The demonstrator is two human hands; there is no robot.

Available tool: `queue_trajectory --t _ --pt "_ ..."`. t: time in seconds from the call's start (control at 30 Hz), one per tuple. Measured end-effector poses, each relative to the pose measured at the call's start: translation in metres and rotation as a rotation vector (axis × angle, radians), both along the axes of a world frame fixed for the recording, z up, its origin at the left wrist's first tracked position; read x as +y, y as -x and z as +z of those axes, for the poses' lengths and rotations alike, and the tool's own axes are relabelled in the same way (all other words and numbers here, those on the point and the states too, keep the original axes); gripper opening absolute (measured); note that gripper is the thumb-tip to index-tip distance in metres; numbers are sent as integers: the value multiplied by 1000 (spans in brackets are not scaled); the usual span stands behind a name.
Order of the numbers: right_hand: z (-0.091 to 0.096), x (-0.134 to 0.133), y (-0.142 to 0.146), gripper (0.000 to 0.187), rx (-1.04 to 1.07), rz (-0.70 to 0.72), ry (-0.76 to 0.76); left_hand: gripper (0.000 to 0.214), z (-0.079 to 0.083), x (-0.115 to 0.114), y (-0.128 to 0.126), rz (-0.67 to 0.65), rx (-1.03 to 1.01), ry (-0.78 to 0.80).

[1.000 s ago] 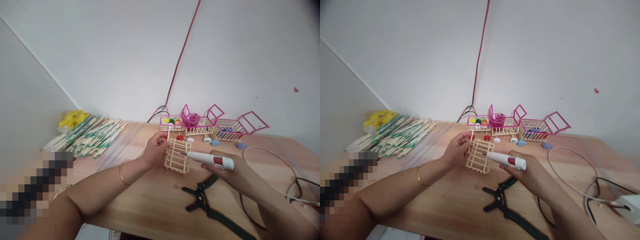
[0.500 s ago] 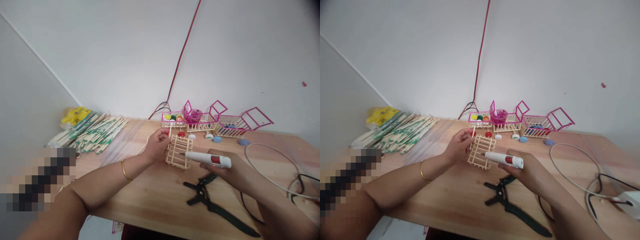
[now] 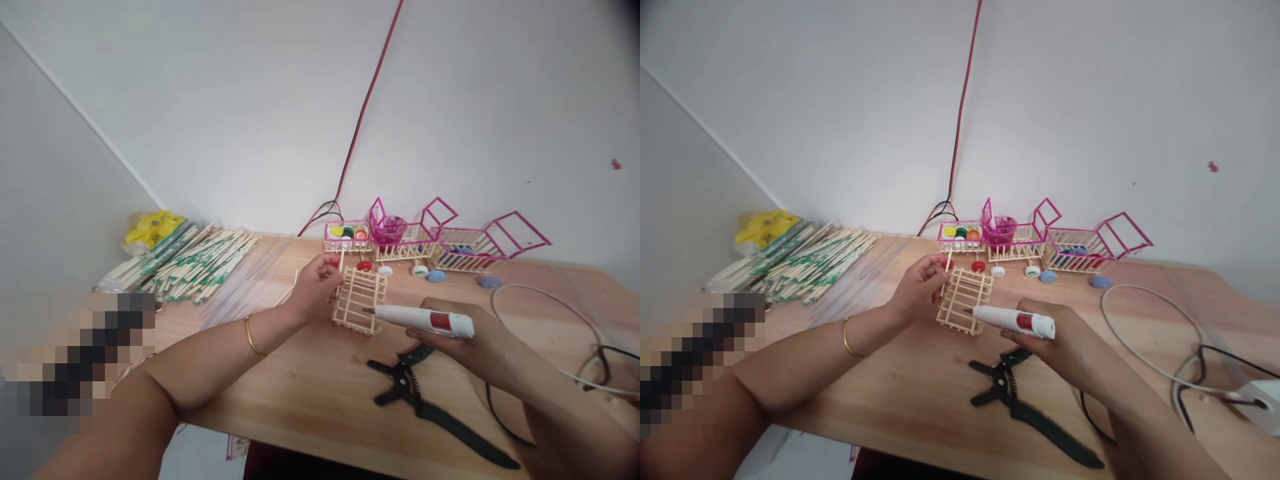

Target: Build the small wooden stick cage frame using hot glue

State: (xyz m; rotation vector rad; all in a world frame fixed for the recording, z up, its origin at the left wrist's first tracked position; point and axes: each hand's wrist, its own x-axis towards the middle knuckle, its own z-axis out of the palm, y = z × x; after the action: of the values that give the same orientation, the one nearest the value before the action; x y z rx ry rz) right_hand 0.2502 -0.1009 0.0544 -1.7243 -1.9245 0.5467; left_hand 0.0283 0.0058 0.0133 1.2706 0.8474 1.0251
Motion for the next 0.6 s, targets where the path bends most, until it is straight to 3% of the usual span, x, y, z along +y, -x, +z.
queue_trajectory --t 0.17,0.6 --pt "4 -1 6 31 -11 59 159 28 0 0 0 5 -3 -5" --pt "0 -1 3 33 -64 79 89 28 -1 0 0 -1 -10 3"
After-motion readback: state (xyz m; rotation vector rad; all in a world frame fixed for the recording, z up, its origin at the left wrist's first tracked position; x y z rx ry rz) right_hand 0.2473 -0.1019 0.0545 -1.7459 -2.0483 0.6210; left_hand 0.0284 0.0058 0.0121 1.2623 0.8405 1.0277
